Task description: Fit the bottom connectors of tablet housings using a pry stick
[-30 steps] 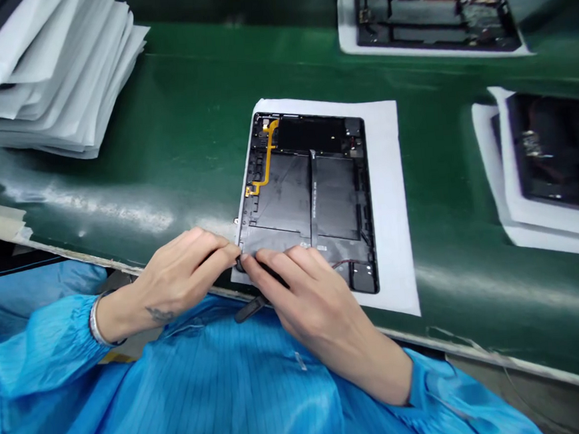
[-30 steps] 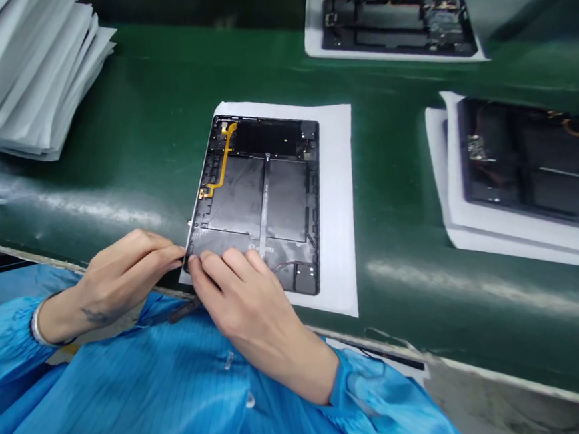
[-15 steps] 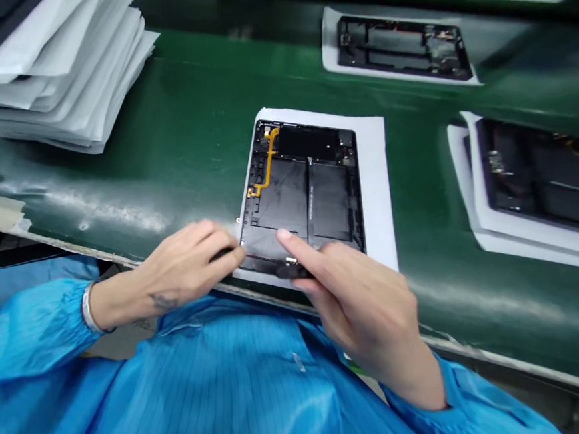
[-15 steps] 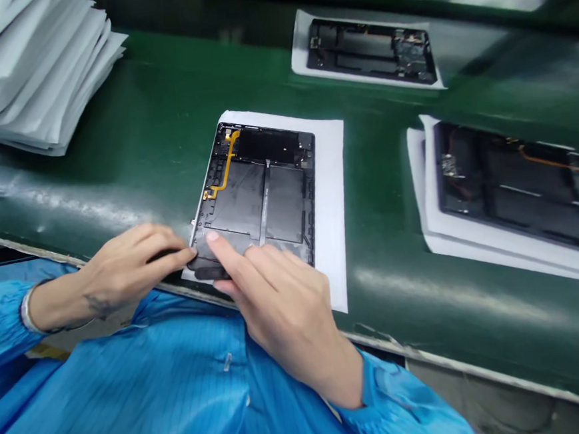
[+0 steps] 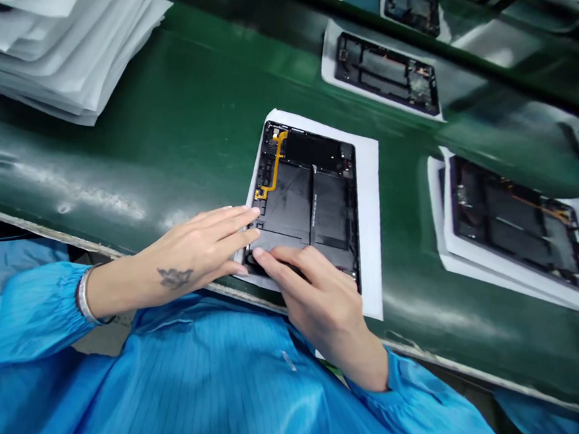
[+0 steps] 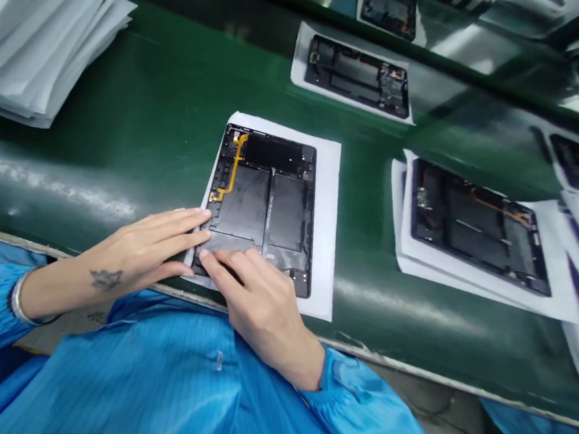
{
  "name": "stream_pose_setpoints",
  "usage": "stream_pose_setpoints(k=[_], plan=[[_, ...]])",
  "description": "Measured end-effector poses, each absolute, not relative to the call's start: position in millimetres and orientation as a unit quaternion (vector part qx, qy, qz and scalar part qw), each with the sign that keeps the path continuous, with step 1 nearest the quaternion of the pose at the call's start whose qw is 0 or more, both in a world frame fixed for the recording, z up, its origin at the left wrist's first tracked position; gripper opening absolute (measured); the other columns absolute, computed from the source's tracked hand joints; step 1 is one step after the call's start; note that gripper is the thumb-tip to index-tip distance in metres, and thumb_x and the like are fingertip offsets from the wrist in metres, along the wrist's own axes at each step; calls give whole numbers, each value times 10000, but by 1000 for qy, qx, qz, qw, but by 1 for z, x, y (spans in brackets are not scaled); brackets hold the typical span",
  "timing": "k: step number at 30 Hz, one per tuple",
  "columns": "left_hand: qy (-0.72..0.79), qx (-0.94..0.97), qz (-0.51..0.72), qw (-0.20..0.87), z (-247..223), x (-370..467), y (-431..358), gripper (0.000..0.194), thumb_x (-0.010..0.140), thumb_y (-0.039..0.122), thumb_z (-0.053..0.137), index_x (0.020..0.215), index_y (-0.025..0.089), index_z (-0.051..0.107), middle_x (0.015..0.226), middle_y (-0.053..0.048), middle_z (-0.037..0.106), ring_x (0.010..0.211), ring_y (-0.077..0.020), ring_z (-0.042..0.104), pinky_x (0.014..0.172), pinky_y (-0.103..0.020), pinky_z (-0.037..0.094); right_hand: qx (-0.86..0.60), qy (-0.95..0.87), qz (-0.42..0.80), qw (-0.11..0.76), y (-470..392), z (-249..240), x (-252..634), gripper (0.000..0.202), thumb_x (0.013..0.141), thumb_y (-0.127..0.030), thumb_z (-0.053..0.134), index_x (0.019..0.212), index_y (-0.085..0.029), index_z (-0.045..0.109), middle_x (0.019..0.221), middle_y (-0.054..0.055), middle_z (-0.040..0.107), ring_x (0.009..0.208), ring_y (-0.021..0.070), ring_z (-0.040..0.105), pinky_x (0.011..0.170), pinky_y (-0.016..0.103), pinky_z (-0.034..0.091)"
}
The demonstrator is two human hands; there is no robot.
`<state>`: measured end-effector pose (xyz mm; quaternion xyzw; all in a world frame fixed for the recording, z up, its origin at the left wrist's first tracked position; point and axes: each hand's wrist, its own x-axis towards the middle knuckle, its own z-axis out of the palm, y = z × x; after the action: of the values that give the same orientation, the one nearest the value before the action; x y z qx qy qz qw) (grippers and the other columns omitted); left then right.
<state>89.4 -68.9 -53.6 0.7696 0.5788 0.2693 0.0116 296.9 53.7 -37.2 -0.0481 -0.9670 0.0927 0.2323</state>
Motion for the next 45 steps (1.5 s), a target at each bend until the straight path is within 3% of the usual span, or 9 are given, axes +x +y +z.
stream_pose_setpoints(k=[7, 13, 24, 28, 31, 33, 37, 41, 45], plan=[[575, 776, 261, 0, -49, 90, -68, 371, 1037, 341, 489, 1309, 98, 554, 1454, -180, 552, 1380, -264, 522, 1153, -436, 464, -3, -982, 20, 190, 53, -26, 296, 299, 961, -20, 486, 1220, -53, 631, 1026, 99, 731, 743, 166, 530, 602, 314, 453], [571, 779, 259, -13, -45, 90, -68, 357, 1043, 343, 477, 1289, 95, 552, 1426, -182, 575, 1365, -260, 539, 1141, -417, 476, 71, -980, -112, 151, 51, -4, 286, 173, 969, -120, 545, 983, -112, 718, 905, 50, 717, 658, 152, 466, 509, 337, 337], [570, 782, 253, -18, -47, 90, -68, 368, 1037, 335, 485, 1305, 90, 542, 1430, -185, 571, 1367, -273, 535, 1129, -432, 491, 95, -976, -123, 152, 52, -4, 285, 149, 961, -154, 574, 961, -108, 716, 922, 65, 696, 680, 145, 485, 548, 330, 318], [569, 788, 234, -8, -48, 88, -68, 394, 1026, 330, 506, 1325, 75, 542, 1446, -200, 552, 1380, -290, 518, 1133, -448, 487, 87, -979, -114, 143, 56, -7, 283, 184, 990, -152, 533, 1027, -107, 707, 824, 43, 675, 681, 141, 503, 565, 316, 330], [580, 785, 220, -2, -50, 85, -71, 449, 1023, 346, 509, 1388, 84, 508, 1522, -205, 466, 1434, -301, 449, 1174, -477, 440, 44, -979, -90, 180, 60, -12, 289, 254, 998, -110, 488, 1176, -126, 669, 823, 35, 692, 682, 144, 513, 592, 311, 344], [596, 774, 213, -15, -49, 83, -73, 513, 1025, 387, 498, 1440, 88, 462, 1559, -213, 411, 1464, -317, 400, 1184, -502, 420, -30, -964, -46, 259, 60, -15, 298, 320, 983, -108, 523, 1282, -160, 624, 761, 16, 669, 628, 146, 490, 587, 315, 341], [598, 767, 224, -68, -42, 83, -78, 389, 1031, 262, 486, 1379, 92, 522, 1431, -177, 572, 1358, -289, 537, 1098, -442, 513, -196, -879, 157, 406, 52, -16, 316, 318, 1011, -245, 511, 1296, -273, 651, 746, 20, 612, 665, 175, 553, 638, 333, 423], [539, 805, 230, -92, -36, 88, -78, 313, 986, 67, 463, 1270, 67, 594, 1309, -152, 668, 1214, -249, 648, 989, -366, 575, -163, -882, 249, 366, 42, -18, 322, 397, 1051, -404, 389, 1127, -225, 735, 846, 63, 652, 795, 205, 595, 721, 384, 478], [512, 823, 224, -104, -38, 92, -78, 302, 985, 47, 422, 1217, 41, 616, 1258, -156, 696, 1165, -252, 675, 957, -366, 591, -67, -891, 251, 373, 35, -32, 319, 239, 995, -278, 561, 1158, -153, 683, 850, 75, 685, 775, 195, 638, 682, 359, 520]])
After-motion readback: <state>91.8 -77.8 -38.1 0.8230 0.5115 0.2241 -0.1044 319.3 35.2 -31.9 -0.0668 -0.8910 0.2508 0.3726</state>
